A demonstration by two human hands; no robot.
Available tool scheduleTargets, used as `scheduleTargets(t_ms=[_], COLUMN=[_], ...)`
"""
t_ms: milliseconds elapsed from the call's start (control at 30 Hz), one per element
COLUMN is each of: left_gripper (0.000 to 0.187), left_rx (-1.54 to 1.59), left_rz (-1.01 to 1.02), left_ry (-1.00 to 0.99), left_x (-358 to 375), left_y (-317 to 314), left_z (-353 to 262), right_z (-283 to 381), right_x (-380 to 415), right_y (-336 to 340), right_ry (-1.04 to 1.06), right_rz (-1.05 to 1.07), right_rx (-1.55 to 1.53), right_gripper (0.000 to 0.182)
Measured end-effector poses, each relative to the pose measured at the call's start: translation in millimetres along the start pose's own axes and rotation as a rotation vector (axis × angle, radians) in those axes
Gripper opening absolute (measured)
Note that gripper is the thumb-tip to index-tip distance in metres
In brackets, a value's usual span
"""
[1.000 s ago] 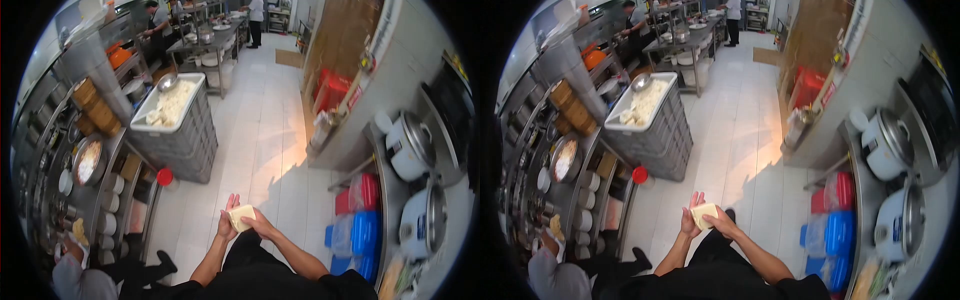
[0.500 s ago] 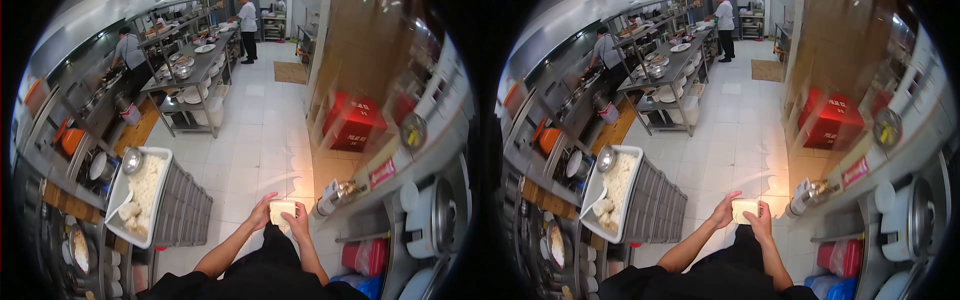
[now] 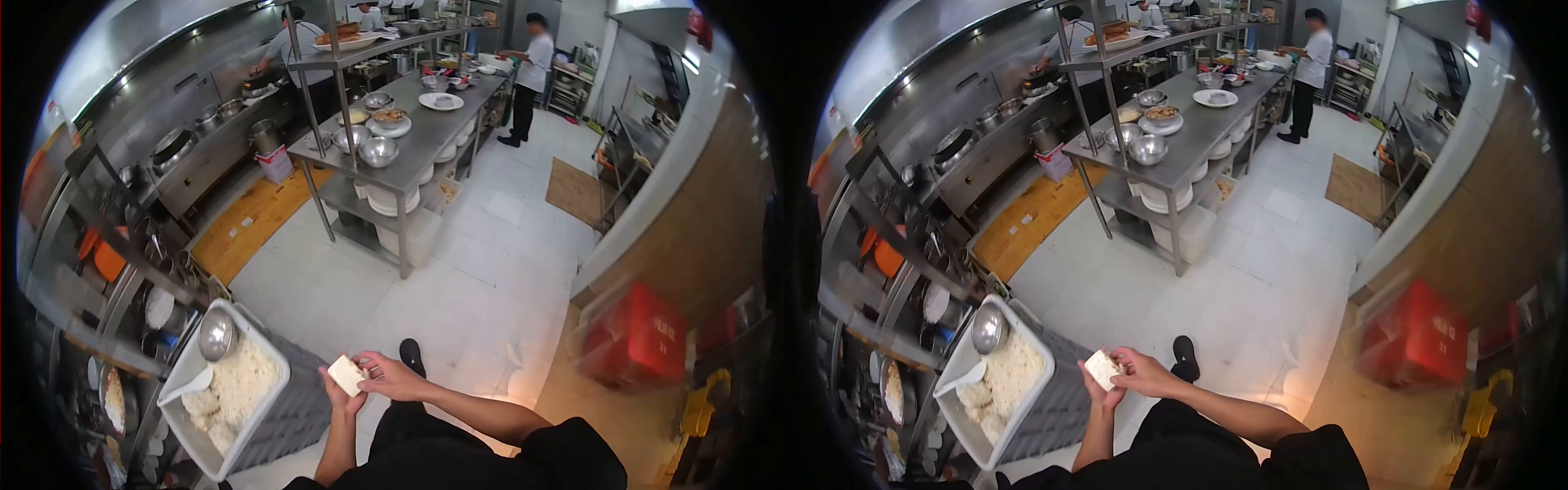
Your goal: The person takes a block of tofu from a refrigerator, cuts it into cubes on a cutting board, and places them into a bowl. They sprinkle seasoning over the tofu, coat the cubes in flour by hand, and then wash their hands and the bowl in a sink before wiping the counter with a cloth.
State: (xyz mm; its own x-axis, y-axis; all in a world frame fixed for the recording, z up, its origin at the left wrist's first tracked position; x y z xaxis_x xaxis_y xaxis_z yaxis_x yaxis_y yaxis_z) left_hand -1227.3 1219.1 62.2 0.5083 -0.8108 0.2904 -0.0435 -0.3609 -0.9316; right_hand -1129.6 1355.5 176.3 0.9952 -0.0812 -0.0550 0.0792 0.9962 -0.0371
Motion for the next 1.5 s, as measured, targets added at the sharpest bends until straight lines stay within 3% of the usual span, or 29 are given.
scheduleTargets(t_ms=[167,200,300,433,467,533,567,633,733,800,1000,1067,1167,1300,1400,1500], left_gripper=[0.068,0.067,0.062,0.062,0.062,0.063,0.063,0.063,0.062,0.062,0.058,0.059,0.059,0.055,0.055,0.058], left_rx=[0.037,0.109,0.228,0.286,0.271,0.244,0.25,0.249,0.288,0.278,0.409,0.433,0.425,0.343,0.289,0.351], left_rz=[0.014,0.04,0.149,0.207,0.22,0.204,0.192,0.17,0.131,0.028,-0.203,-0.226,-0.262,-0.256,-0.223,-0.234], left_ry=[-0.206,-0.23,-0.242,-0.261,-0.28,-0.333,-0.377,-0.476,-0.625,-0.787,-0.981,-1.008,-1.031,-1.075,-1.126,-1.24], left_x=[-127.2,-155.4,-222.3,-297.3,-313.8,-343.3,-356.5,-380.6,-404.5,-422.7,-466.6,-487.1,-501.1,-520.4,-525.3,-533.1], left_y=[-11.6,-13.5,-53.8,-103.1,-113.9,-127.0,-127.8,-131.8,-126.7,-137.3,-162.9,-170.4,-180.0,-196.2,-205.5,-208.1], left_z=[-36.5,-44.9,-61.4,-99.5,-105.6,-114.1,-111.8,-110.8,-84.6,-58.0,34.4,49.5,77.7,102.4,130.9,174.4], right_z=[-33.4,-31.7,-68.2,-11.8,3.1,45.7,47.0,57.1,45.7,17.0,-38.2,-28.7,-28.8,-18.8,-46.1,-35.7], right_x=[-135.1,-157.5,-224.1,-344.1,-379.0,-454.9,-499.5,-580.7,-666.6,-710.1,-755.5,-758.8,-765.9,-761.2,-772.6,-777.3], right_y=[92.0,118.2,205.8,362.1,394.6,451.5,479.6,514.2,539.2,544.7,570.4,582.6,589.5,606.7,621.4,629.1], right_ry=[-0.076,-0.106,0.076,0.087,0.229,0.313,0.222,0.23,-0.025,0.078,0.073,0.077,0.112,0.067,0.023,0.115], right_rz=[0.126,0.152,0.049,0.162,-0.017,-0.249,-0.282,-0.363,-0.243,-0.123,0.193,0.336,0.387,0.05,0.078,0.113], right_rx=[0.034,0.124,0.494,0.667,0.634,0.741,0.746,0.872,1.047,1.237,1.263,1.26,1.264,1.217,1.148,1.088], right_gripper=[0.069,0.069,0.062,0.027,0.018,0.024,0.026,0.032,0.045,0.049,0.038,0.034,0.029,0.031,0.035,0.033])
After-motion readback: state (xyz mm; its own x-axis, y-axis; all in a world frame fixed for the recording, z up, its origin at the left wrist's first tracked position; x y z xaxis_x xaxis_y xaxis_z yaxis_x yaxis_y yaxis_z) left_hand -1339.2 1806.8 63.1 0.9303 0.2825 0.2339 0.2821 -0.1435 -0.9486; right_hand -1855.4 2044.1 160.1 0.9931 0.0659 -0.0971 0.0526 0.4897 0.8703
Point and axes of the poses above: each hand's wrist, its own x-axis away from the middle knuckle, its own y-axis out of the back of the hand, z = x × y, the point moved 1 cm from there along -x, towards the middle knuckle, and after that the axes turned 10 degrees about y, right-handed, at the moved point
